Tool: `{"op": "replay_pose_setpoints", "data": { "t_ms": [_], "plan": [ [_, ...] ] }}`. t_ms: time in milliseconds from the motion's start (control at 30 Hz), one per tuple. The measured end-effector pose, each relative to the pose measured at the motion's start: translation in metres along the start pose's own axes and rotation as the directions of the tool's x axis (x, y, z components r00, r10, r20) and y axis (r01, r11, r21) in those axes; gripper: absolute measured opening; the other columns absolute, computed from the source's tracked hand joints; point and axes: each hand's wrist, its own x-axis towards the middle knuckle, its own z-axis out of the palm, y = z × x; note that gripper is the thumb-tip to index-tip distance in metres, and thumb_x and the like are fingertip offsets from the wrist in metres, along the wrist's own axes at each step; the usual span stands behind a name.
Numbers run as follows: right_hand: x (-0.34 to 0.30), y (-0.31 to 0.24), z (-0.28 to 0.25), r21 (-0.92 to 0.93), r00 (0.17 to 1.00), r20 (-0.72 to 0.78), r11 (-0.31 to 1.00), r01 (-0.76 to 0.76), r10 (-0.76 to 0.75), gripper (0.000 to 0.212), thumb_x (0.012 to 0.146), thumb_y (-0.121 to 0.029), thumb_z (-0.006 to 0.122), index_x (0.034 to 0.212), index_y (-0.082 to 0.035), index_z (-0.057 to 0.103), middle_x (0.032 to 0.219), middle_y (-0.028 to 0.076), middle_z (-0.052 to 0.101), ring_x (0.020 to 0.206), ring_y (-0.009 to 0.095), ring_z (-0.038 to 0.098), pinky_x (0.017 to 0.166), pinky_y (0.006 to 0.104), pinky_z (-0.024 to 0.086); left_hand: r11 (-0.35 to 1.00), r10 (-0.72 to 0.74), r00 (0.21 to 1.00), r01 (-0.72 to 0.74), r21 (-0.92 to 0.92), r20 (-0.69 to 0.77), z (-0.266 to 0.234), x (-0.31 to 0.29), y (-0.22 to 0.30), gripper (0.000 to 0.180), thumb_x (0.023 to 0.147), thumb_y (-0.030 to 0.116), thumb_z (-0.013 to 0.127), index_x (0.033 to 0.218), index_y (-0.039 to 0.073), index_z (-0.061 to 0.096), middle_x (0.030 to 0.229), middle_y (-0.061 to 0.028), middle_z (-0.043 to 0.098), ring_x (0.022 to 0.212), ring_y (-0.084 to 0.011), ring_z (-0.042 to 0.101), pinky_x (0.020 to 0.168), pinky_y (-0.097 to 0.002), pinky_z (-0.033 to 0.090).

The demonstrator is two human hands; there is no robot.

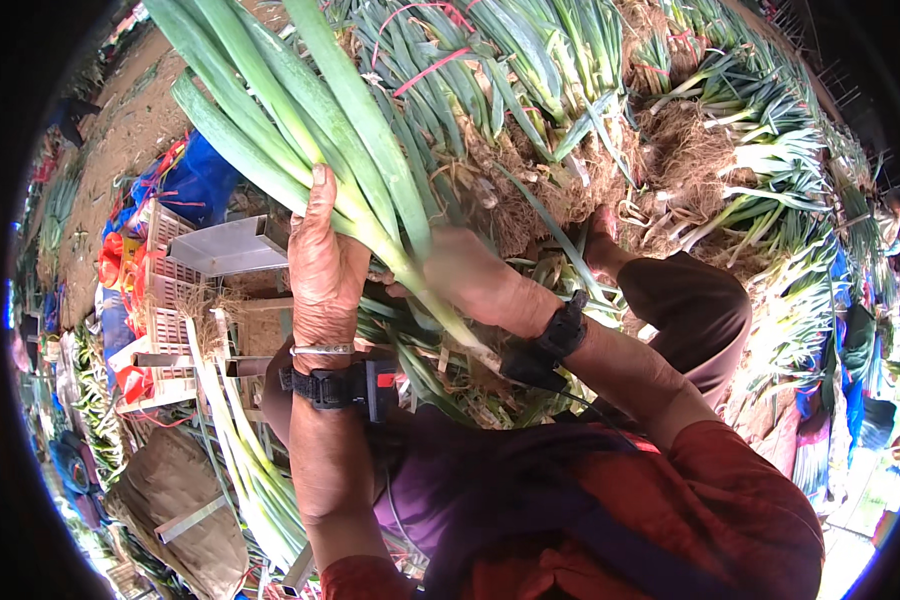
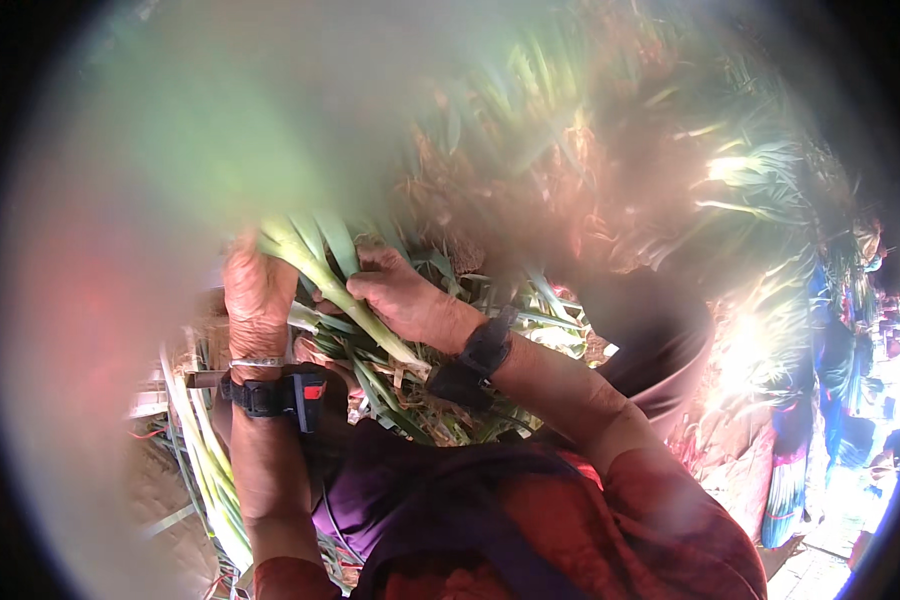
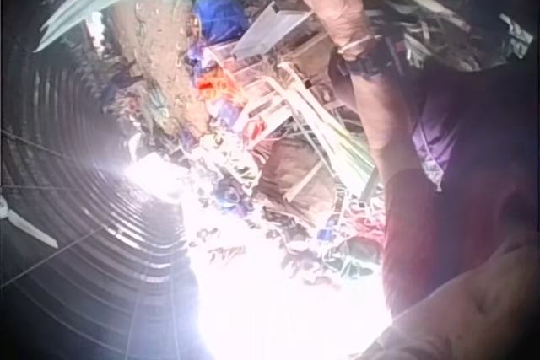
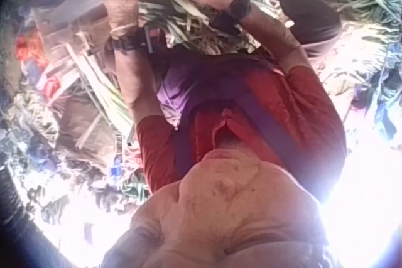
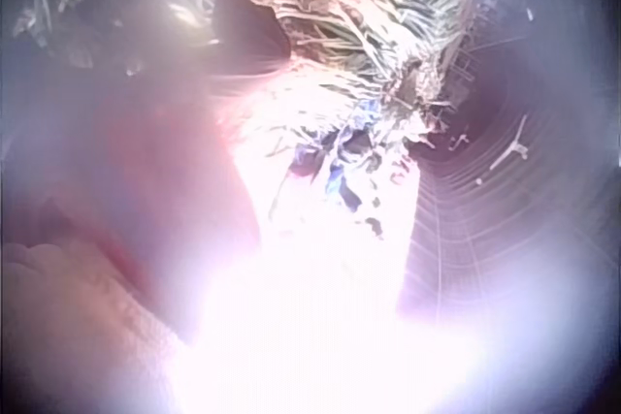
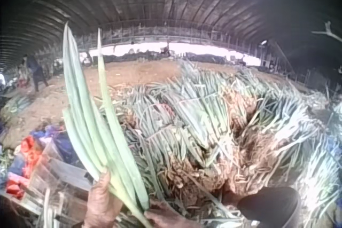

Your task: The recorder is cleaning green onions by stripping off dirty outer layers and sorting them.

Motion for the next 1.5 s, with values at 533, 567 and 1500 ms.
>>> {"op": "replay_pose_setpoints", "data": {
  "t_ms": [533, 567, 1500],
  "plan": [
    [-0.001, 0.001, 0.005, 0.073, 1.000, -0.020, 0.997, -0.012, 0.014, 0.021, 0.083, -0.018, 0.061, 0.099, -0.005, 0.066, 0.096, 0.011, 0.063, 0.083, 0.023, 0.064, 0.075, 0.0328, 0.051, 0.999, 0.031, 0.999, -0.030, 0.035, -0.037, 0.000, -0.002, 0.002, 0.043, 0.091, 0.019, 0.060, 0.129, 0.005, 0.045, 0.123, -0.0075, 0.055, 0.112, -0.0210, 0.053, 0.098, -0.0405, 0.042],
    [-0.002, -0.001, 0.003, 0.015, 0.999, -0.033, 0.999, 0.028, -0.028, 0.021, 0.083, -0.018, 0.061, 0.100, -0.006, 0.066, 0.097, 0.011, 0.063, 0.083, 0.023, 0.064, 0.075, 0.0327, 0.051, 0.999, 0.037, 0.999, -0.036, 0.033, -0.032, -0.001, -0.002, 0.001, 0.044, 0.091, 0.021, 0.060, 0.129, 0.005, 0.045, 0.121, -0.0082, 0.055, 0.111, -0.0213, 0.054, 0.097, -0.0403, 0.042],
    [-0.011, -0.015, 0.022, -0.724, 0.899, -0.185, 0.674, 0.148, -0.396, 0.002, 0.074, -0.004, 0.064, 0.075, -0.004, 0.063, 0.077, 0.005, 0.058, 0.073, 0.020, 0.061, 0.065, 0.0301, 0.051, 0.987, 0.146, 0.976, -0.133, -0.085, 0.163, 0.002, -0.006, 0.019, 0.055, 0.093, 0.042, 0.051, 0.126, 0.000, 0.043, 0.098, -0.0169, 0.060, 0.086, -0.0250, 0.061, 0.079, -0.0385, 0.052]
  ]
}}
